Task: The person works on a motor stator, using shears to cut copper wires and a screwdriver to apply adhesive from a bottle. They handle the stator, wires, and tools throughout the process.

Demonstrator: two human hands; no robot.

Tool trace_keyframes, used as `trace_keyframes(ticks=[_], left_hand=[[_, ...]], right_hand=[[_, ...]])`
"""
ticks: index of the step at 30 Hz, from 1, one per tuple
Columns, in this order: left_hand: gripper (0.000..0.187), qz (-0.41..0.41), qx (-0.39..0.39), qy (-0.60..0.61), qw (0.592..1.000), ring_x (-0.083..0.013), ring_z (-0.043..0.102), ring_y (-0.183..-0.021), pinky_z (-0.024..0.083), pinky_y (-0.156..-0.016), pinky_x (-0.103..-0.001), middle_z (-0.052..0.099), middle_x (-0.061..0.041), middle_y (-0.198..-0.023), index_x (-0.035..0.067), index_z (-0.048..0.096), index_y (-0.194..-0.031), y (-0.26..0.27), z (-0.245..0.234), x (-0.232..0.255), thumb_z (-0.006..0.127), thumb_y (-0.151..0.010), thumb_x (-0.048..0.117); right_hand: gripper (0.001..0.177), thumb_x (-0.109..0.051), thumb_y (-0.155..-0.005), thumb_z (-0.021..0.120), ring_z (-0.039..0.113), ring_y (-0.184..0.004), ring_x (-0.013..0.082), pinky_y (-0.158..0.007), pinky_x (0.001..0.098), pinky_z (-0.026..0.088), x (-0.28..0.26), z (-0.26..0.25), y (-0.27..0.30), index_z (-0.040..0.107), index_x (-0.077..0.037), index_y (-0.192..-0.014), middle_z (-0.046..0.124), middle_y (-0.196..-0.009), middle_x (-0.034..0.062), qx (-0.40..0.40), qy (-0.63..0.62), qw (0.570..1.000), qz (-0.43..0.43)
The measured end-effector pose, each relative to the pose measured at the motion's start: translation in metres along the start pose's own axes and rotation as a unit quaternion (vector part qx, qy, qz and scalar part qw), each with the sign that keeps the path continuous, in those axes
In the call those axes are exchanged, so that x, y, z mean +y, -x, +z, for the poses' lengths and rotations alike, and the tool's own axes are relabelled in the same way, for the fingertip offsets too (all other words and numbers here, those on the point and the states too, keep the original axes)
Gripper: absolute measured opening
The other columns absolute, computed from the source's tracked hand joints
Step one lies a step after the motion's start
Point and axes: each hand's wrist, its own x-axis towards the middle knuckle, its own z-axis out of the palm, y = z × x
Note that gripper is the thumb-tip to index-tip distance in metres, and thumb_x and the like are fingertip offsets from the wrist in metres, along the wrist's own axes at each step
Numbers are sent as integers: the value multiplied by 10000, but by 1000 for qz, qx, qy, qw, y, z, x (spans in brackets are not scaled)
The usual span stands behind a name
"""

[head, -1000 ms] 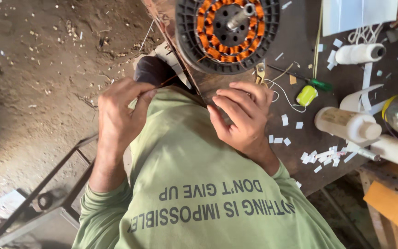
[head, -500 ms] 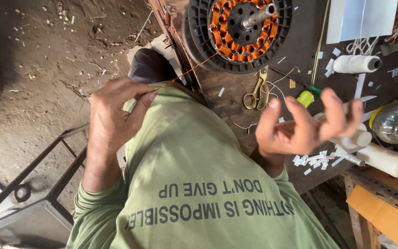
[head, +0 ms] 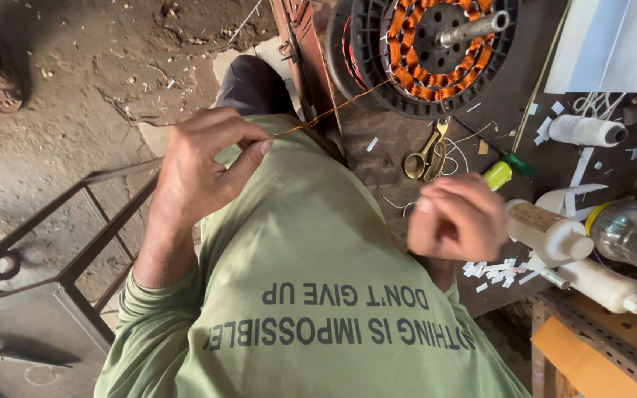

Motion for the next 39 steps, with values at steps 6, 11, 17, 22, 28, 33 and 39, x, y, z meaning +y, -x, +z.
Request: trace_keyframes(ticks=[6,11,17,22,28,33,39], left_hand=[[350,-54,-141,253,956,-168,727,-960,609,-885,-306,725,-103,-1025,-26,651,-1196,-3,15,-42,796,-891,66],[616,-93,-294,508,804,-184,678,-1069,552,-965,-324,703,-126,-1136,-41,515,-1422,-23,33,-69,741,-960,297],[554,-84,-283,269,917,-114,605,-911,503,-793,-284,686,-65,-1028,-13,678,-1286,-48,65,-65,598,-1018,465],[344,-101,-273,312,904,-87,598,-769,495,-647,-248,712,-24,-894,-36,742,-1055,-46,81,-52,655,-1034,296],[182,-166,-164,411,881,-83,692,-828,571,-745,-241,735,-38,-895,-61,720,-1086,-24,84,-44,695,-1010,102],[169,-97,-136,324,931,-106,727,-867,578,-774,-256,744,-59,-937,-56,721,-1054,-14,74,-37,679,-1020,104],[141,-44,-131,226,964,-132,753,-857,566,-770,-279,781,-88,-892,-26,744,-1040,-13,65,-18,701,-1002,102]], right_hand=[[214,102,-849,515,537,-556,140,-556,309,446,48,-46,95,621,-7,-999,595,-793,54,319,103,932,137],[238,80,-962,671,660,-965,179,-847,359,561,87,-29,150,677,-6,-1185,667,-1084,78,-23,90,918,386],[510,15,-724,753,639,-922,376,-817,443,524,98,30,151,542,-32,-1187,628,-1010,183,-92,259,883,380],[597,1,-750,690,671,-869,330,-801,435,532,117,25,168,474,-25,-1307,660,-966,112,-47,211,871,442],[444,24,-936,584,426,-580,180,-521,350,311,94,-2,203,525,-49,-1370,490,-774,62,92,-113,748,647],[316,2,-918,485,580,-714,143,-622,301,469,52,-26,205,561,-10,-1225,586,-879,75,-23,-240,769,592],[326,-72,-1012,555,682,-936,296,-837,374,537,18,9,150,625,56,-1304,694,-1065,199,-224,-61,861,453]])
